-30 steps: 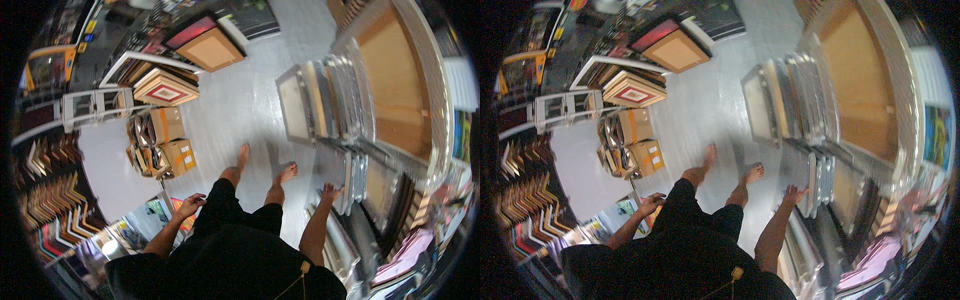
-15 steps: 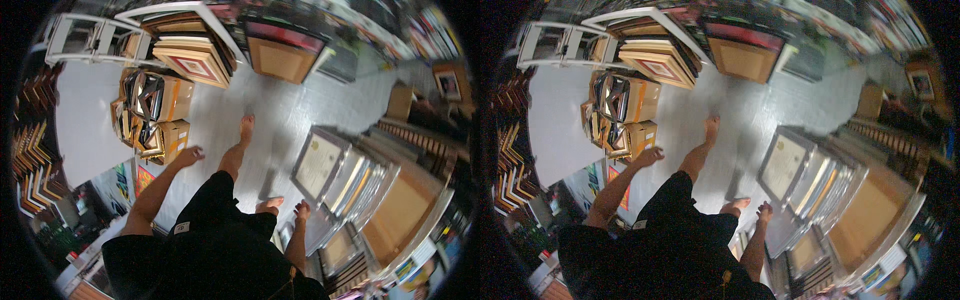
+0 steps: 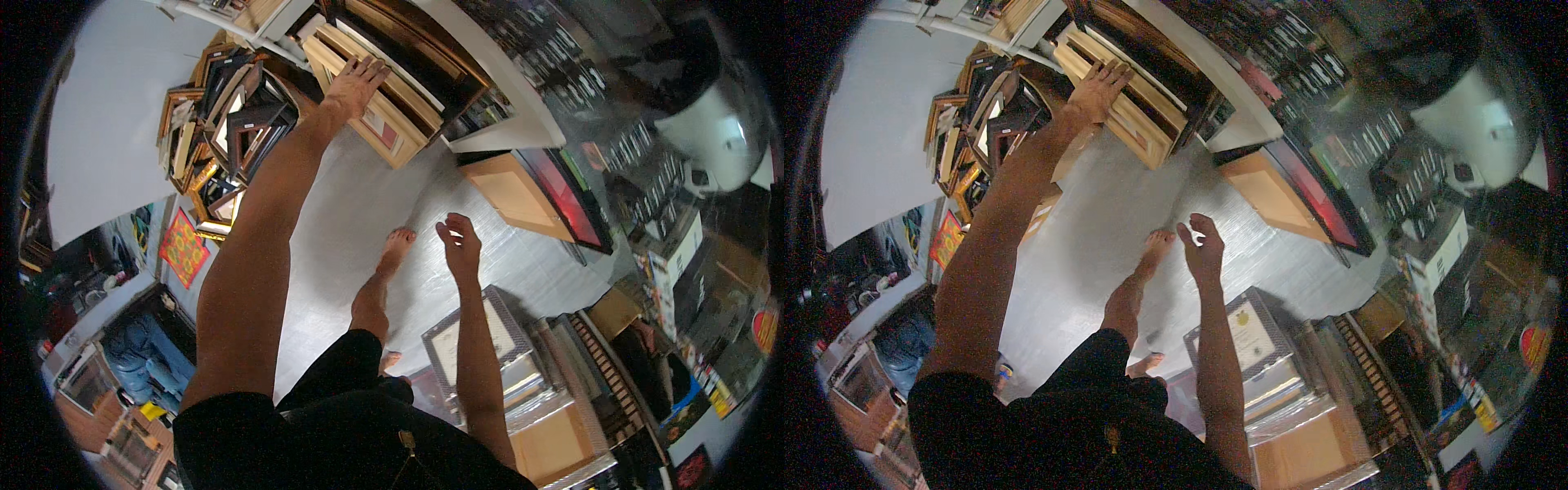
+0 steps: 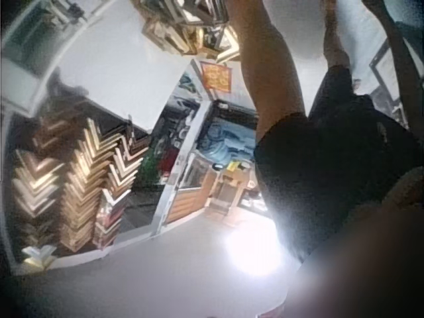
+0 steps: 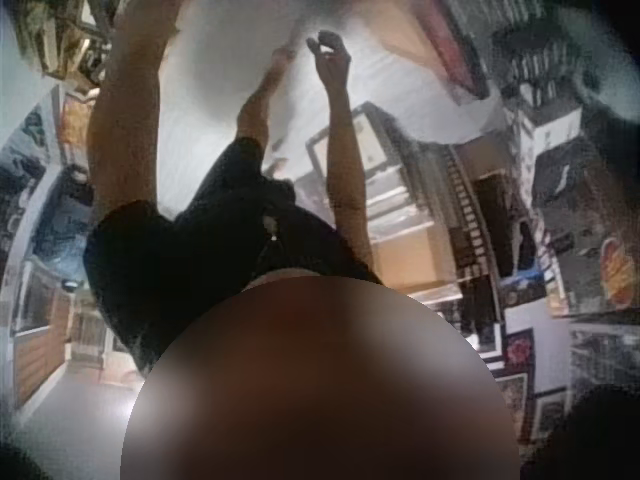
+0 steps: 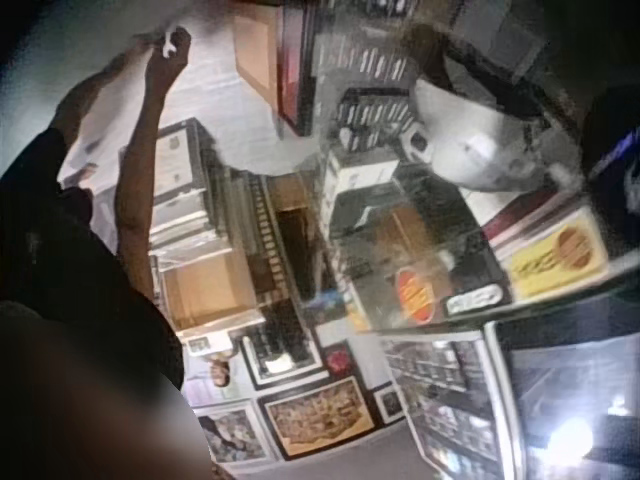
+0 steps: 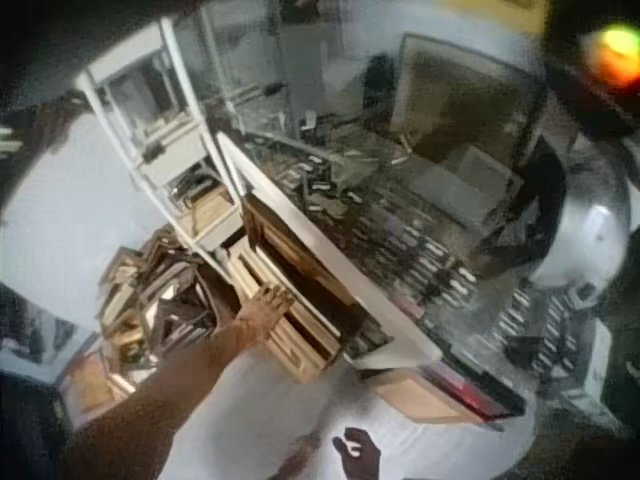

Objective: The person wraps a flat rectangular object in bubble wrap and secures it with tape. They then walk to a nearby area, pick up two framed pictures, and place them on the table.

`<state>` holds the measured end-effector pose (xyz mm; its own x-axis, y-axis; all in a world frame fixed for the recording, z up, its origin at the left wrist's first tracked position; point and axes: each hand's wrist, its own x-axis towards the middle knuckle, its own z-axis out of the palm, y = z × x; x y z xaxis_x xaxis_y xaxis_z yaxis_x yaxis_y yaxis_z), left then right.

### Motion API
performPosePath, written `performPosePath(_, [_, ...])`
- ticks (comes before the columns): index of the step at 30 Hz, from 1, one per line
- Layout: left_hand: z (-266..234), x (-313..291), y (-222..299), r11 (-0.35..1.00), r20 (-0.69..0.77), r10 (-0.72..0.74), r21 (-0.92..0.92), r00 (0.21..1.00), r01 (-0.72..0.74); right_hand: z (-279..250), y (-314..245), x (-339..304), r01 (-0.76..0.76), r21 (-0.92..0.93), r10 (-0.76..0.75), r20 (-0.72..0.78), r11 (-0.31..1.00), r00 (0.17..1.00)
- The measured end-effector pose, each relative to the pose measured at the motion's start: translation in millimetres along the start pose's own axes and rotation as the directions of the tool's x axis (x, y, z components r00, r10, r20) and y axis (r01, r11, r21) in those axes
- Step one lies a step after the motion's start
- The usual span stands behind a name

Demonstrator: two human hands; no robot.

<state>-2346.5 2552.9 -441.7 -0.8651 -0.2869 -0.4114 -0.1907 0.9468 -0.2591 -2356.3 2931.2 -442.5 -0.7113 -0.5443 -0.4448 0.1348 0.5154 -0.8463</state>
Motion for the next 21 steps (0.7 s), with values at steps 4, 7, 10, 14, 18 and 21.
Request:
performPosePath(4, [-0.1,5.0,-9.8,0.999,-0.029,0.021,-0.023,0.999,-0.022,17.9,3.8,-8.9,-0.058,-0.066,0.064,0.091,0.996,0.994])
performPosePath(7, [16.4,18.3,-22.0,0.993,-0.040,0.104,0.063,0.994,-0.102,23.6,33.5,-38.9,-0.122,-0.153,0.148,0.170,0.981,0.974])
performPosePath(10, [-3.7,19.9,-29.3,0.971,0.163,0.203,0.098,0.966,-0.220,11.3,68.5,-72.6,-0.087,-0.259,0.151,0.238,0.962,0.959])
performPosePath(14, [25.9,21.7,-43.4,0.925,0.030,0.362,0.110,0.932,-0.363,-14.5,103.5,-113.6,-0.191,-0.238,0.236,0.175,0.952,0.956])
performPosePath(18, [53.2,19.2,-52.3,0.903,-0.003,0.427,0.060,0.904,-0.426,-42.5,137.3,-139.1,-0.312,-0.163,0.327,0.073,0.936,0.942])
performPosePath(21, [44.4,16.0,-47.2,0.907,0.137,0.413,0.020,0.900,-0.420,-56.7,143.4,-149.0,-0.364,-0.135,0.367,-0.002,0.922,0.930])
